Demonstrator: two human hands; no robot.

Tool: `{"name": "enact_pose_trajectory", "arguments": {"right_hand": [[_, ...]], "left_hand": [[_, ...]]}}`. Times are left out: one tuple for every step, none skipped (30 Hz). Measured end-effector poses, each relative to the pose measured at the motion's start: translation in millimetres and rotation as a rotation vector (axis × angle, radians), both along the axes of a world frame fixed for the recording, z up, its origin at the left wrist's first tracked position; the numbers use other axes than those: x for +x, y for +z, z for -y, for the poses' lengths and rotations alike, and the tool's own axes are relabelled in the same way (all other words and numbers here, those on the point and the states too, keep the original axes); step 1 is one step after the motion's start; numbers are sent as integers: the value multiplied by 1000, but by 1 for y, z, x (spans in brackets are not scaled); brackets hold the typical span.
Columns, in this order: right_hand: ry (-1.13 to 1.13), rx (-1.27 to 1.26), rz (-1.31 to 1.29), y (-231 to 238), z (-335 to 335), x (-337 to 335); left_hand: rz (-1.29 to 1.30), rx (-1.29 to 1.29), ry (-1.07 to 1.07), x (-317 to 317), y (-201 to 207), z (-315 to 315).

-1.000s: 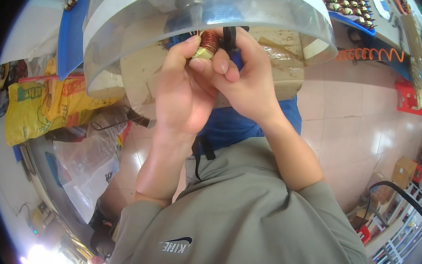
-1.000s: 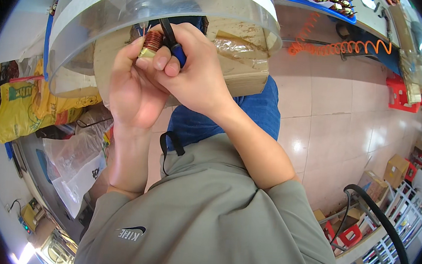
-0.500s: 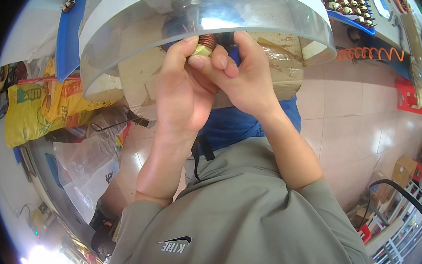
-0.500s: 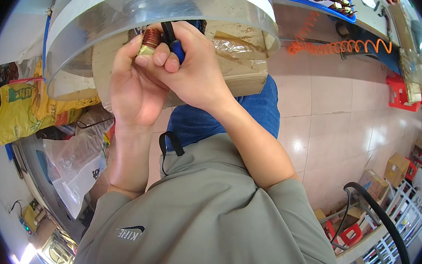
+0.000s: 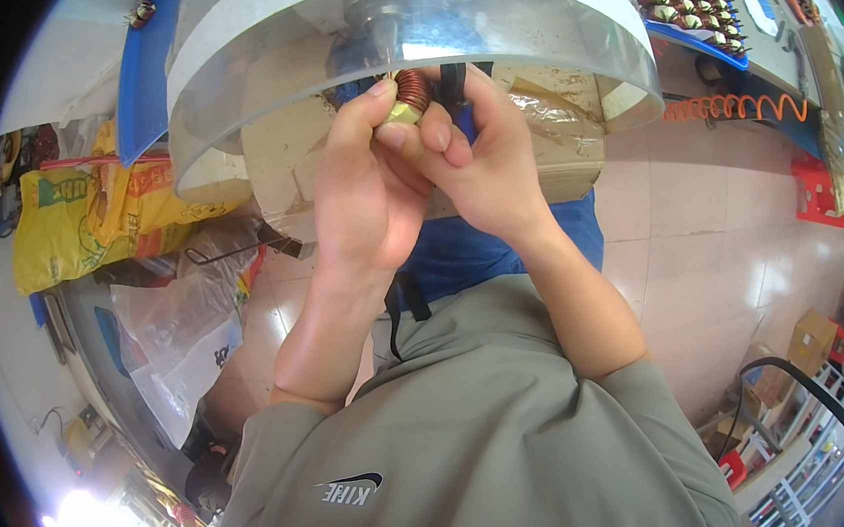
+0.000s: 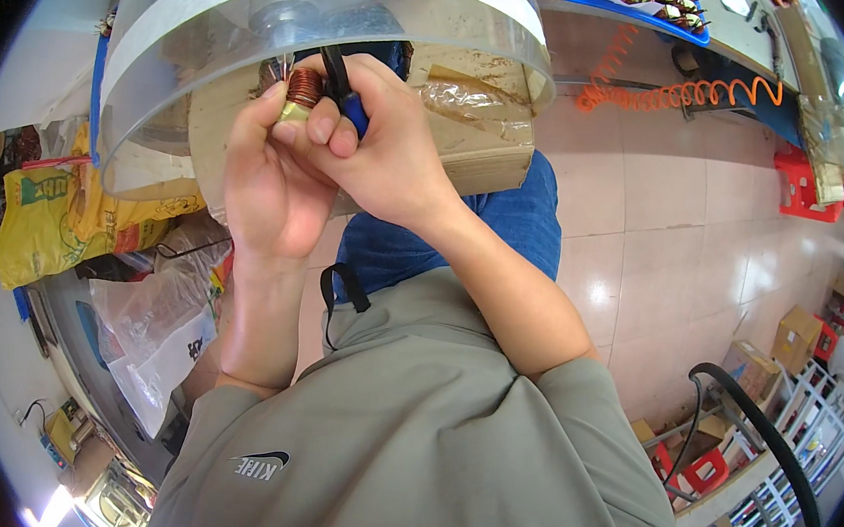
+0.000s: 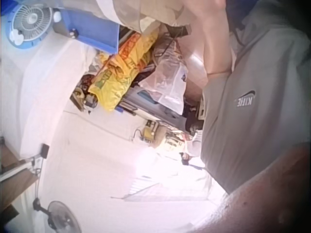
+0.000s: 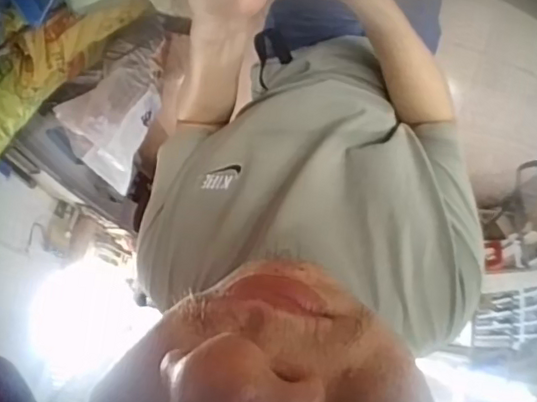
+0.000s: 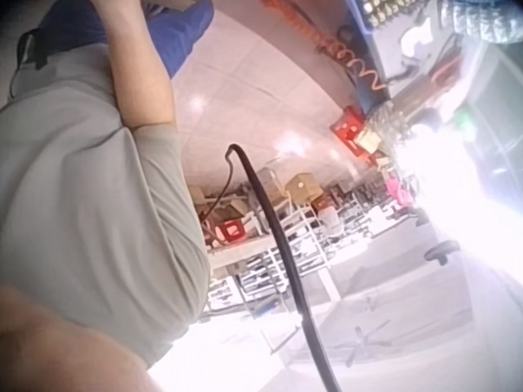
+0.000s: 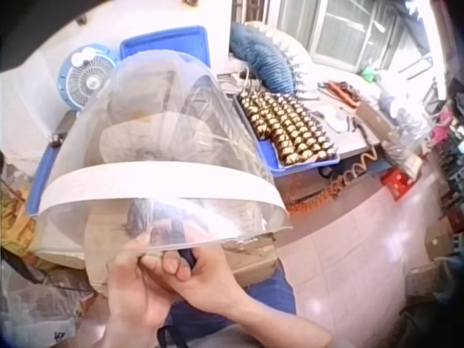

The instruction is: The recorder uses a winding machine and pliers to wind copper wire around toroidal cores to create inductors.

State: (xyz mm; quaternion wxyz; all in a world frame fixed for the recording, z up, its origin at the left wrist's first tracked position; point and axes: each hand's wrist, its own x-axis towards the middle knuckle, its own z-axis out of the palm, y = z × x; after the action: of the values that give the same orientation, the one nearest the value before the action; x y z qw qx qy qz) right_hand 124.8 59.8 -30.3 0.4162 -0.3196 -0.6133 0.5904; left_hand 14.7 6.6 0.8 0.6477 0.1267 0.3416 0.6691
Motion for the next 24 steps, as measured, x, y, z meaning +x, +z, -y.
{"name": "enact_pose_trajectory", "arguments": {"right_hand": [[-15,57,4,-1,0,0],[-31,114,8,-3,0,0],[-32,116,8,-3,1,1],[-13,106,26,-3,2,2],[7,96,43,-2,3,3],[8,97,42,-3,5,3],[18,48,29,-3,7,2],[27,-1,17,-4,9,1],[29,1,16,-6,10,2],[46,78,15,-8,12,4],[63,154,15,-9,12,6],[67,153,12,-8,13,10],[124,221,5,-7,13,15],[178,283,2,-8,16,24],[228,293,-48,-9,17,32],[231,114,-112,-9,21,39],[233,-67,-176,-7,26,47],[224,-206,-222,-9,28,53],[180,-247,-229,-8,30,57],[197,-217,-192,-4,29,60],[214,-186,-155,0,27,63],[240,-163,-152,5,30,62],[311,-209,-164,10,31,64],[382,-254,-176,14,34,65]], "left_hand": [[-1,1,0,0,0,1],[-5,-11,1,1,0,2],[-8,-22,3,1,0,3],[-9,-20,2,1,0,4],[-14,-26,8,1,-1,5],[-20,-32,15,1,-1,6],[-21,-31,16,1,-2,8],[-23,-38,14,0,-2,10],[-25,-45,13,-1,-3,12],[-27,-45,16,-2,-5,17],[11,-19,-9,-3,-8,21],[49,6,-34,-3,-9,26],[11,63,-59,-2,-8,32],[-120,-6,-55,2,-2,38],[-251,-77,-52,7,5,44],[-344,-105,-13,12,8,50],[-548,-80,-29,11,8,56],[-751,-52,-49,8,8,61],[-711,-53,-41,7,2,67],[-708,-59,-49,5,3,71],[-719,-86,-102,2,5,74],[-730,-110,-156,2,8,77],[-802,-133,-162,7,15,79],[-803,-132,-167,8,19,81]]}}
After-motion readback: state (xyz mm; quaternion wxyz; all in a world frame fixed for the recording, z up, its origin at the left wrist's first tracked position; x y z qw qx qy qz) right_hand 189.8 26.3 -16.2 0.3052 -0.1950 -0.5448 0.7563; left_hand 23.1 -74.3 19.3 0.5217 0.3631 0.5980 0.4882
